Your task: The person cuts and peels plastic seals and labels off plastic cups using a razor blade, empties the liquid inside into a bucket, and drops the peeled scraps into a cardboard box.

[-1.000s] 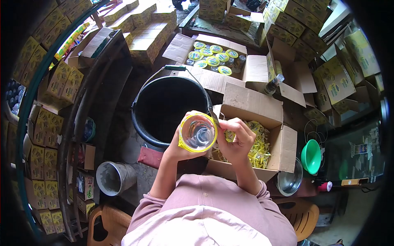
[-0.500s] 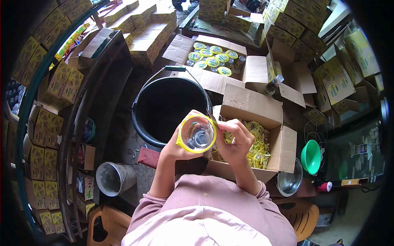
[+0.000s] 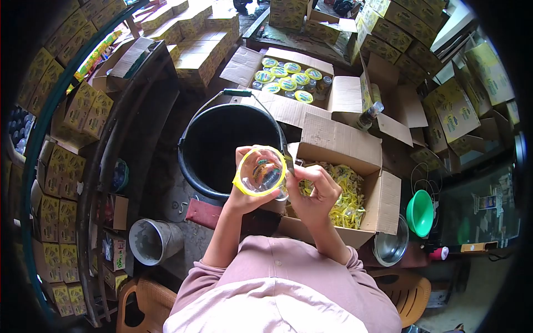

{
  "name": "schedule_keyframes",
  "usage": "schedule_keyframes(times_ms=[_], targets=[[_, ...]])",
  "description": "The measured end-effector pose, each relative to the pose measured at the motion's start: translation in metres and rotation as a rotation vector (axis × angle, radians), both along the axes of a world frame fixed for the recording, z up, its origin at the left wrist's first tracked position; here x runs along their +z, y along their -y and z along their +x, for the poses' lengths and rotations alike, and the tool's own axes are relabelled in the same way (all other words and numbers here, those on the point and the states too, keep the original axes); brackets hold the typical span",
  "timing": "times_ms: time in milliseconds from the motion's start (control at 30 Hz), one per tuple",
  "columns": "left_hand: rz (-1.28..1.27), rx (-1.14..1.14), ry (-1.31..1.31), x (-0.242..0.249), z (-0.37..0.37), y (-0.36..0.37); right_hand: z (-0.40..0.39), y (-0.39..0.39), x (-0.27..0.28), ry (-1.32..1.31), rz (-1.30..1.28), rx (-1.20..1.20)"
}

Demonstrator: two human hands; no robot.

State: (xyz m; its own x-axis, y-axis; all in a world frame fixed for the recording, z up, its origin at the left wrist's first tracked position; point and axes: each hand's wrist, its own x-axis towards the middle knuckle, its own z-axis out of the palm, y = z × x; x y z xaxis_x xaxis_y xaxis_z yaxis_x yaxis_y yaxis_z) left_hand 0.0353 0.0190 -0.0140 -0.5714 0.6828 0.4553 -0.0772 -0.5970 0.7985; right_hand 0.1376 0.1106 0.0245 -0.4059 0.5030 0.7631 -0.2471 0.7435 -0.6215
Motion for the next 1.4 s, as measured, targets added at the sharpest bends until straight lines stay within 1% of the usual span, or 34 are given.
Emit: schedule_keyframes(times_ms=[167,267,367,467,567,600,700,767,900,933,1033,1233,1400], targets=[[-0.008,-0.019,0.012,0.002,0.001,0.000,0.000,0.001,0.001,0.001,0.015,-0.014],[0.029,0.020,-0.102,0.002,0.002,-0.003,-0.002,0.001,0.004,-0.004,0.021,-0.015],[-0.025,-0.039,-0.069,0.003,0.001,-0.001,-0.003,-0.003,0.005,-0.016,0.023,-0.006],[-0.064,-0.030,-0.188,-0.003,-0.003,-0.001,-0.003,-0.006,0.008,-0.012,0.042,-0.005],[-0.034,-0.105,-0.230,0.007,-0.003,-0.001,-0.003,-0.009,0.010,-0.003,0.058,0.008],[-0.047,-0.080,-0.217,0.006,-0.003,0.001,-0.003,-0.009,0.010,-0.001,0.061,0.017],[-0.047,-0.109,-0.153,0.011,-0.003,0.001,-0.002,-0.008,0.010,-0.007,0.028,0.031],[-0.061,-0.183,0.105,0.006,-0.003,-0.001,-0.002,-0.007,0.007,-0.030,-0.009,-0.002],[0.005,-0.195,0.202,-0.004,-0.002,-0.002,-0.002,-0.004,0.007,-0.043,0.012,-0.059],[0.034,-0.218,0.184,-0.005,-0.001,-0.001,-0.001,-0.004,0.007,-0.044,0.012,-0.070],[0.070,-0.176,0.207,-0.004,0.003,-0.002,-0.001,-0.001,0.005,-0.044,0.012,-0.089],[0.007,-0.152,0.196,-0.007,0.002,-0.001,0.002,0.006,0.004,-0.038,-0.011,-0.077],[-0.003,-0.116,0.132,-0.004,0.008,-0.002,-0.001,0.010,0.006,-0.040,-0.037,-0.064]])
